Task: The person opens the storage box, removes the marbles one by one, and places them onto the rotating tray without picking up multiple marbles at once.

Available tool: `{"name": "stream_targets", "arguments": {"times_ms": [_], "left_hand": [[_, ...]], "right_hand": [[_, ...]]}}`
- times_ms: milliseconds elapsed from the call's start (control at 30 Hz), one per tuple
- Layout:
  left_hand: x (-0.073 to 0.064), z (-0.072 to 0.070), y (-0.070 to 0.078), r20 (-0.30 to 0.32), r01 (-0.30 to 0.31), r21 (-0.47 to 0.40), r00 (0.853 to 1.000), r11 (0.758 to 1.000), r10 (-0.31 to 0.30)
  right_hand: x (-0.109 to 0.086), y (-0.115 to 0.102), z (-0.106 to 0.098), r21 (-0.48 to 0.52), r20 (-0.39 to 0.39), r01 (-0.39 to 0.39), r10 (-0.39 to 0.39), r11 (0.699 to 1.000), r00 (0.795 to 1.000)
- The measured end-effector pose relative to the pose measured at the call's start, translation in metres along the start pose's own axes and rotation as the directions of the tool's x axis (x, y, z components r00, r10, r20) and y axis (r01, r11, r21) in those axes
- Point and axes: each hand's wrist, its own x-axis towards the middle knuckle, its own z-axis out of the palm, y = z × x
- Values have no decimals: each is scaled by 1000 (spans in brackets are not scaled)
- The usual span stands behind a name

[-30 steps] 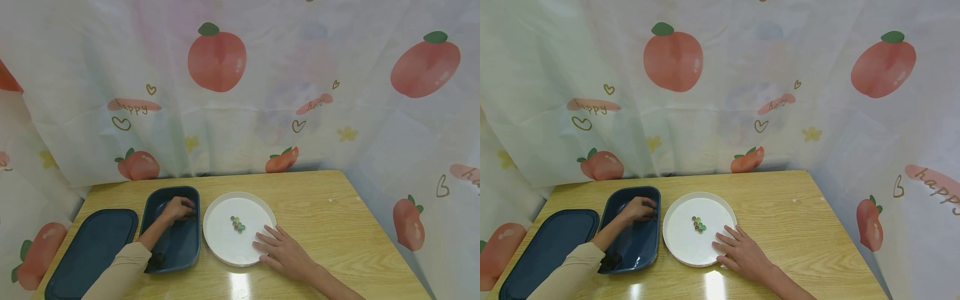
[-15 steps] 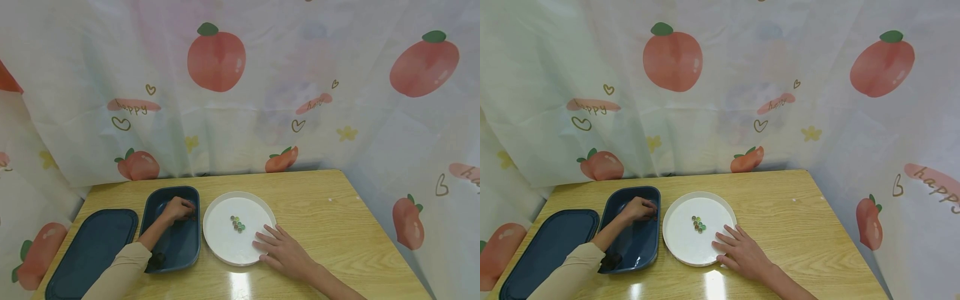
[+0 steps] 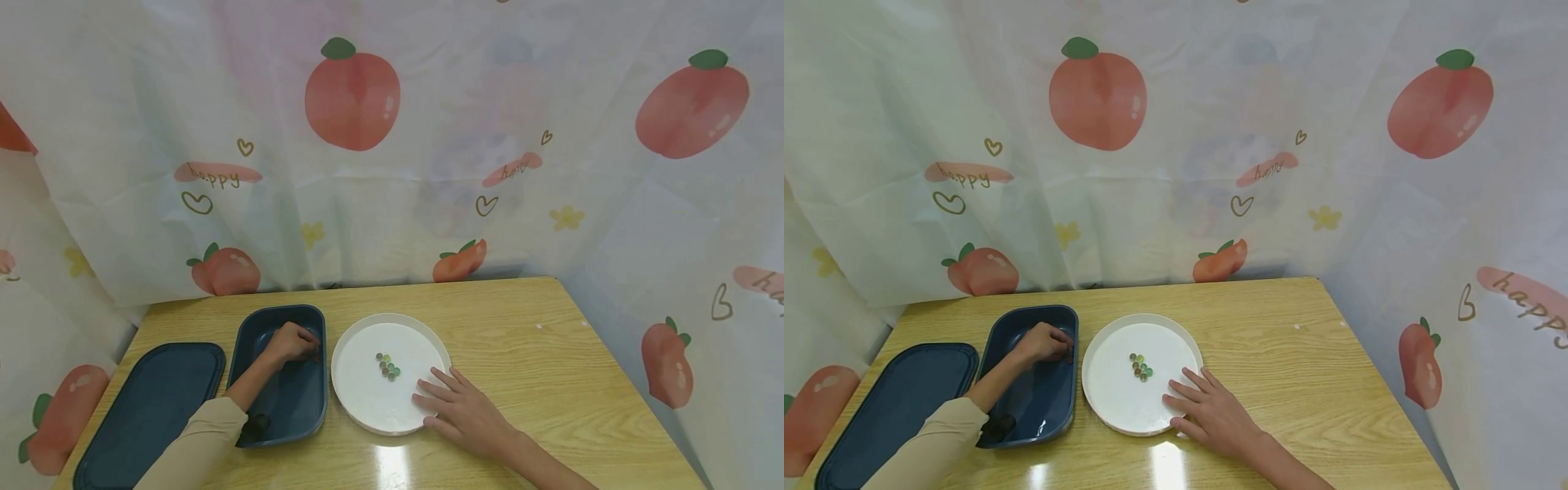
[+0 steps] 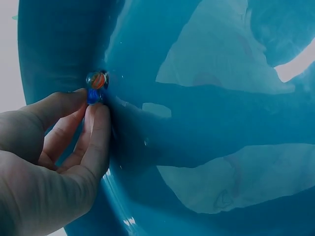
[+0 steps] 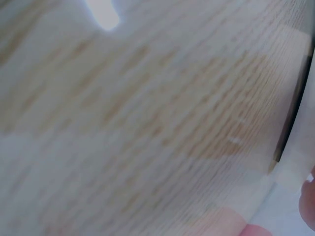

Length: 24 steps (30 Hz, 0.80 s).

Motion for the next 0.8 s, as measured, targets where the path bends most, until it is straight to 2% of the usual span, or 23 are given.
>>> {"name": "stream_targets", "arguments": {"times_ms": [433, 800], "left_hand": [[-2, -5, 4, -29, 9, 7, 1000, 1000, -9], [-3, -13, 18, -103, -9, 11, 995, 1000, 10]], "right_hand": [[0, -2, 0, -6, 2, 1, -1, 1000, 1000], [1, -2, -2, -2, 13, 0, 0, 1000, 1000]]}}
